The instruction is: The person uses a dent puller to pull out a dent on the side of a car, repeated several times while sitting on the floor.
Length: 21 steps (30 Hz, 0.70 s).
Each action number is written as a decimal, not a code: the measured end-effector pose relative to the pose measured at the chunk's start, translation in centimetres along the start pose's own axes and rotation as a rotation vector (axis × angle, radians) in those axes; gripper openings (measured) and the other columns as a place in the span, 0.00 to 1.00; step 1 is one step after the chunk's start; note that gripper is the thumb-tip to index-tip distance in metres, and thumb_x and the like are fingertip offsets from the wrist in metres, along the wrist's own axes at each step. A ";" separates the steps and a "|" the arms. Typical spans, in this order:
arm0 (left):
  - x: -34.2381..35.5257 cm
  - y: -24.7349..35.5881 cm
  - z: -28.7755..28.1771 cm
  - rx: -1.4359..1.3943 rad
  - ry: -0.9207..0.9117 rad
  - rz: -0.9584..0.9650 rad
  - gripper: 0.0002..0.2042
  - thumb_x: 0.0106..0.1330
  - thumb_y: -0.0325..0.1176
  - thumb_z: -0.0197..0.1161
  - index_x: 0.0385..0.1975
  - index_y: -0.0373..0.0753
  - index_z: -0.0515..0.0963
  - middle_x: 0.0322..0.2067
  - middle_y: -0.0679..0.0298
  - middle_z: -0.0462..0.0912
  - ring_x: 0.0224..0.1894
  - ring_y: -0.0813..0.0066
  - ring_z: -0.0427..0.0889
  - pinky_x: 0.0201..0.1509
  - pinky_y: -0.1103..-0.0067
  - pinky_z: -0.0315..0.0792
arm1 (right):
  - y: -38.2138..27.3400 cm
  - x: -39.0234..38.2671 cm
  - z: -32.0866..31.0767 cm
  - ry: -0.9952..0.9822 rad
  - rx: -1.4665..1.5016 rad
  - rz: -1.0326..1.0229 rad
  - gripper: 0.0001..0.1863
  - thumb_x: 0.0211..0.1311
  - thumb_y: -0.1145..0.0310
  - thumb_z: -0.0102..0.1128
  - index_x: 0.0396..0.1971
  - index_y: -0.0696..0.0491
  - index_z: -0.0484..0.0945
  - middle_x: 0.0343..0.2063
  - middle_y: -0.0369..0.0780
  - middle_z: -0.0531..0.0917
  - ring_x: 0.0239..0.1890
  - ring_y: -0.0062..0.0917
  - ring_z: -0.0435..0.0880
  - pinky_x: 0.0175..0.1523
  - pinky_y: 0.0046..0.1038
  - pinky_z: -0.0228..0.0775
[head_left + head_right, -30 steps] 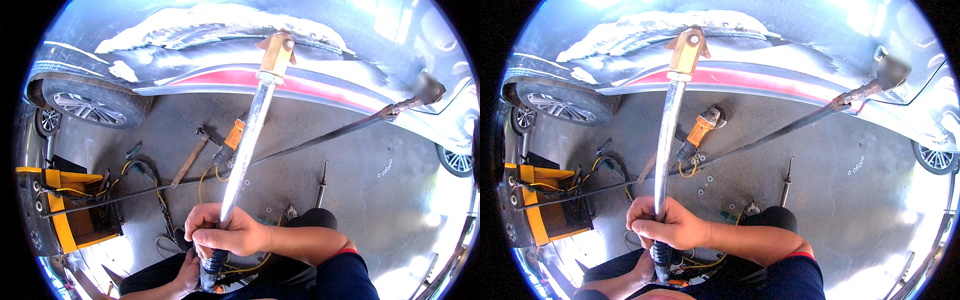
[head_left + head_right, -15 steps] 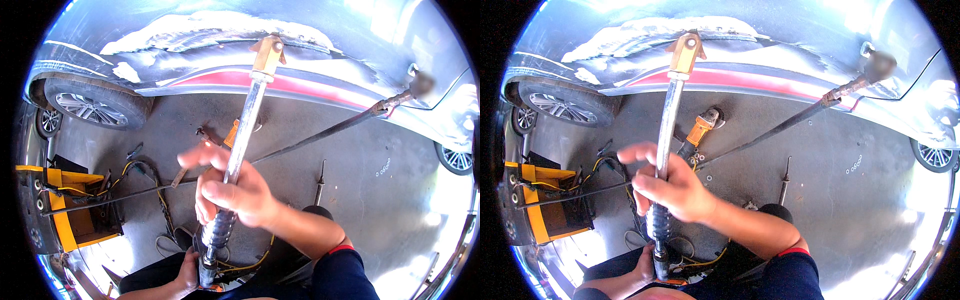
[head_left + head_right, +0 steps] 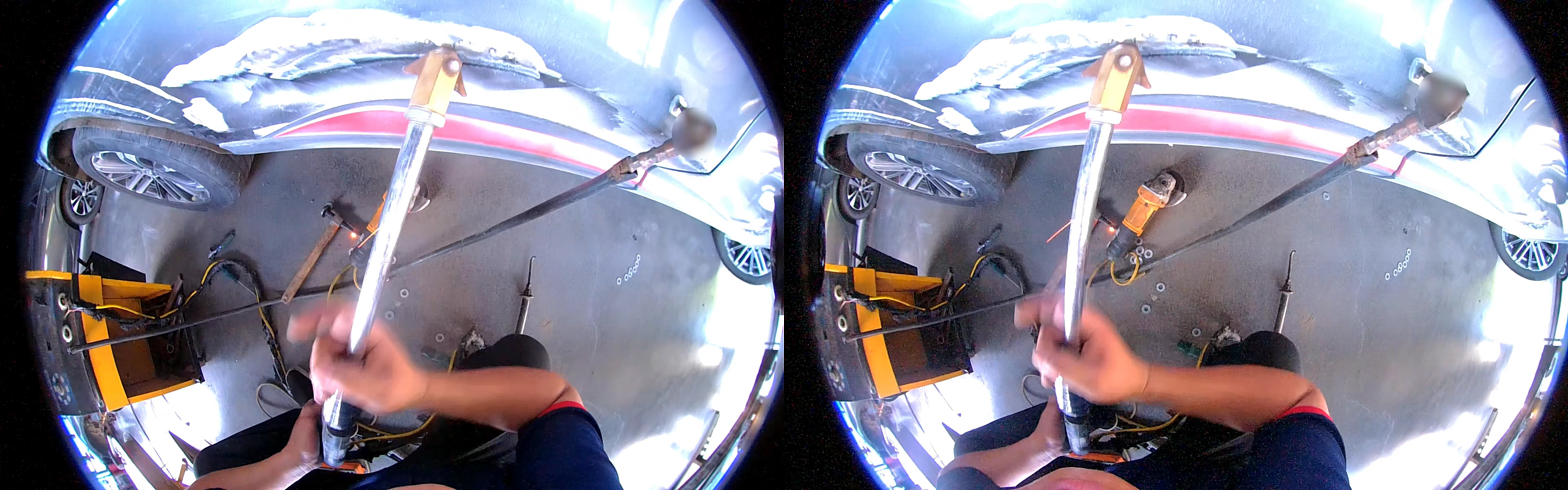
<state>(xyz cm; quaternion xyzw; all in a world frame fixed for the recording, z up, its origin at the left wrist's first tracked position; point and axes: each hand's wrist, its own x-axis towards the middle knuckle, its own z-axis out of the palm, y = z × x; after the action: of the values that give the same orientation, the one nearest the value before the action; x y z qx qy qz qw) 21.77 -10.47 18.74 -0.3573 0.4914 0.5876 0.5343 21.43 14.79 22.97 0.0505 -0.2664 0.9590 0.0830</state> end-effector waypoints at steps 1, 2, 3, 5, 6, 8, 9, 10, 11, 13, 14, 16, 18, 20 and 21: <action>-0.6 0.5 0.8 -0.022 -0.060 -0.026 0.17 0.72 0.40 0.44 0.49 0.35 0.74 0.37 0.59 0.84 0.34 0.67 0.86 0.40 0.70 0.83 | 0.8 -0.8 0.8 0.028 0.026 0.084 0.19 0.72 0.74 0.57 0.60 0.56 0.69 0.28 0.32 0.77 0.30 0.16 0.79 0.37 0.22 0.73; -0.4 0.8 1.0 -0.042 -0.031 -0.009 0.17 0.72 0.39 0.44 0.48 0.35 0.75 0.37 0.59 0.84 0.34 0.67 0.86 0.40 0.70 0.83 | 1.0 -0.7 0.1 -0.030 -0.012 0.114 0.19 0.71 0.75 0.57 0.60 0.56 0.68 0.31 0.33 0.77 0.32 0.16 0.79 0.38 0.22 0.73; 0.0 0.9 1.0 -0.062 -0.003 0.007 0.17 0.72 0.39 0.43 0.48 0.35 0.75 0.38 0.60 0.84 0.35 0.67 0.86 0.40 0.71 0.83 | 1.1 -0.5 -0.5 -0.087 -0.050 0.143 0.19 0.71 0.76 0.56 0.59 0.56 0.66 0.33 0.34 0.77 0.34 0.16 0.79 0.39 0.22 0.73; 0.2 1.1 -0.7 0.036 -0.056 0.050 0.17 0.72 0.38 0.43 0.50 0.35 0.74 0.39 0.59 0.84 0.37 0.66 0.86 0.43 0.70 0.82 | 0.6 -0.2 0.8 -0.006 -0.121 0.050 0.20 0.71 0.77 0.56 0.60 0.56 0.65 0.36 0.35 0.76 0.37 0.16 0.78 0.41 0.22 0.72; 0.3 1.0 -1.5 0.134 -0.106 0.087 0.17 0.72 0.38 0.43 0.51 0.36 0.73 0.41 0.58 0.83 0.39 0.65 0.86 0.45 0.69 0.82 | 0.3 -0.2 1.4 0.080 -0.188 -0.042 0.22 0.71 0.77 0.56 0.61 0.56 0.63 0.40 0.36 0.76 0.40 0.16 0.78 0.42 0.22 0.71; 0.3 1.0 -0.8 0.062 -0.005 0.248 0.17 0.71 0.37 0.44 0.54 0.36 0.71 0.43 0.57 0.83 0.41 0.64 0.85 0.48 0.67 0.82 | -0.4 0.0 1.5 0.091 -0.204 -0.075 0.22 0.71 0.77 0.56 0.61 0.55 0.61 0.41 0.36 0.74 0.41 0.16 0.76 0.43 0.22 0.70; 0.4 1.1 -0.6 -0.013 0.098 0.409 0.17 0.71 0.36 0.44 0.56 0.37 0.69 0.45 0.55 0.82 0.44 0.62 0.85 0.51 0.66 0.81 | -0.8 0.1 1.4 0.101 -0.219 -0.106 0.23 0.71 0.77 0.57 0.62 0.54 0.60 0.42 0.36 0.73 0.42 0.17 0.74 0.44 0.22 0.68; 0.6 1.2 -0.9 -0.052 0.050 0.445 0.18 0.70 0.35 0.45 0.58 0.39 0.65 0.49 0.54 0.80 0.46 0.60 0.84 0.53 0.64 0.80 | -1.0 0.1 0.7 0.056 -0.147 -0.064 0.22 0.72 0.75 0.57 0.60 0.52 0.60 0.39 0.35 0.71 0.39 0.16 0.70 0.43 0.22 0.65; 1.1 1.3 -1.9 -0.035 0.069 0.462 0.17 0.70 0.35 0.45 0.56 0.38 0.68 0.48 0.55 0.81 0.46 0.61 0.85 0.53 0.65 0.80 | -1.1 0.6 0.8 0.113 -0.049 -0.010 0.12 0.76 0.69 0.55 0.52 0.51 0.65 0.32 0.33 0.69 0.32 0.14 0.67 0.39 0.22 0.64; 0.9 1.3 -2.7 0.100 0.006 0.288 0.17 0.71 0.35 0.45 0.55 0.37 0.71 0.44 0.56 0.82 0.45 0.64 0.85 0.52 0.65 0.81 | -0.8 1.4 -0.2 -0.009 0.197 0.066 0.09 0.78 0.60 0.52 0.42 0.49 0.68 0.26 0.30 0.68 0.26 0.13 0.66 0.35 0.22 0.65; 1.2 1.0 -2.9 0.099 0.005 0.289 0.17 0.71 0.35 0.45 0.55 0.37 0.71 0.44 0.56 0.82 0.45 0.64 0.85 0.52 0.65 0.81 | -0.9 1.2 -0.4 -0.011 0.196 0.066 0.09 0.78 0.60 0.52 0.42 0.49 0.68 0.26 0.30 0.68 0.26 0.13 0.66 0.35 0.22 0.65; 1.9 0.3 -2.6 0.196 -0.092 -0.040 0.16 0.71 0.37 0.47 0.50 0.37 0.77 0.41 0.61 0.85 0.44 0.71 0.84 0.49 0.72 0.80 | -1.2 0.7 -0.7 -0.084 0.168 0.068 0.13 0.79 0.56 0.50 0.35 0.48 0.67 0.22 0.28 0.67 0.20 0.12 0.63 0.32 0.21 0.65; 1.2 -0.2 -1.4 0.332 -0.138 0.012 0.16 0.73 0.39 0.47 0.50 0.38 0.78 0.42 0.63 0.85 0.44 0.73 0.84 0.48 0.74 0.79 | -1.1 0.3 -0.7 -0.112 0.178 0.089 0.13 0.79 0.56 0.49 0.35 0.47 0.67 0.22 0.28 0.67 0.20 0.12 0.63 0.32 0.20 0.65; 1.8 -0.4 -2.4 0.335 -0.144 -0.021 0.17 0.75 0.43 0.48 0.51 0.39 0.77 0.41 0.63 0.84 0.43 0.74 0.84 0.47 0.75 0.80 | -0.5 -0.4 -0.1 -0.094 0.180 0.149 0.11 0.79 0.58 0.50 0.37 0.48 0.67 0.25 0.29 0.69 0.23 0.12 0.66 0.34 0.19 0.65; 2.5 -0.4 -3.5 0.413 -0.122 0.003 0.18 0.75 0.45 0.50 0.52 0.40 0.76 0.41 0.62 0.84 0.42 0.74 0.85 0.46 0.75 0.80 | -0.5 -1.0 0.6 -0.046 0.044 0.138 0.09 0.79 0.61 0.51 0.40 0.49 0.66 0.28 0.29 0.69 0.27 0.12 0.68 0.34 0.19 0.64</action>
<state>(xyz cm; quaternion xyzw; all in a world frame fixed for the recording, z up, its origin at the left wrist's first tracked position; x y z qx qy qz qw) 21.39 -13.18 15.42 -0.2030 0.5687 0.4958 0.6242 22.51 14.76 23.62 0.0560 -0.2497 0.9667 0.0094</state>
